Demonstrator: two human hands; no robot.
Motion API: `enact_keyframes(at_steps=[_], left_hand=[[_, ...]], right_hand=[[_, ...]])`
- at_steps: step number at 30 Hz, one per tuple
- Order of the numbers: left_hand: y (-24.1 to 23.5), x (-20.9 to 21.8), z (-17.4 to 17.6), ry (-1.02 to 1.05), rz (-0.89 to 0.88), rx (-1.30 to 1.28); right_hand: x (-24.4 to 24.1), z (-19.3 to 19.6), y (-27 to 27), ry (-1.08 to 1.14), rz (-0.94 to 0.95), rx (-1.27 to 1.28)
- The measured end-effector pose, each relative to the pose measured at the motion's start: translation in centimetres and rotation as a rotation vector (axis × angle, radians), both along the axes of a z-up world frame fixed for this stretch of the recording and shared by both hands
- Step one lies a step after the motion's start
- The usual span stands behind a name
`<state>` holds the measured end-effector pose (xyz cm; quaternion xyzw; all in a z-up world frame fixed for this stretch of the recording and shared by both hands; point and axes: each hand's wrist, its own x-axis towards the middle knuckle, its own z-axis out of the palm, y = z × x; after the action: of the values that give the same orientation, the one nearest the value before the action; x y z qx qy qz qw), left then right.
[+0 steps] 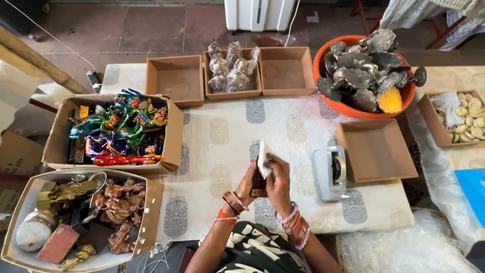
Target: The person wipes a small figurine and several other items with a cloth, then places them into boxes and onto the workspace.
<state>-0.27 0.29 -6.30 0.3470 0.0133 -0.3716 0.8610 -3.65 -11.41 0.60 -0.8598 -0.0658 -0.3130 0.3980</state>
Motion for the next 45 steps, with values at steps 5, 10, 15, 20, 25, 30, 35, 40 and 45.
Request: enact_keyframes(at_steps=[5,10,15,20,25,30,35,40,45], left_hand=[[0.0,0.3,-0.9,0.052,0.069,-0.049],[-0.8,-0.5,-1.3,0.011,0.027,-0.001],[-0.3,0.2,-2.0,-0.012,0.07,-0.016],[-0.3,-0.4,-0.5,0.049,0.074,-0.069],[-0.6,0.0,1.2,0.016,0.011,0.072],[-0.6,-0.1,-0.3,0.15,0.075,-0.077],[-0.6,-0.4,0.0,0.042,0.031,-0.018],[-1.0,0.3,-1.9,-0.037,0.091,-0.014],[-0.2,0.1,-1.9,0.004,0.182,-0.08]], right_hand=[[-1.0,-1.2,0.1,0.198,0.095,0.127],[1.2,-0.1,-0.4,0.098,-0.001,0.248],[-1.3,-0.1,0.8,0.0,0.137,0.036],[0.1,0.1,0.3,0.131,0.107,0.17],[0.7,0.5,0.1,0.156,0.048,0.338],[-0.5,-1.4,0.8,-0.066,-0.007,-0.079],[2.0,-3.8,-1.2,0.096,-0.034,0.182],[0.9,-0.7,1.4,0.062,0.022,0.201],[3.4,-4.3,-0.8,0.154,-0.034,0.237]])
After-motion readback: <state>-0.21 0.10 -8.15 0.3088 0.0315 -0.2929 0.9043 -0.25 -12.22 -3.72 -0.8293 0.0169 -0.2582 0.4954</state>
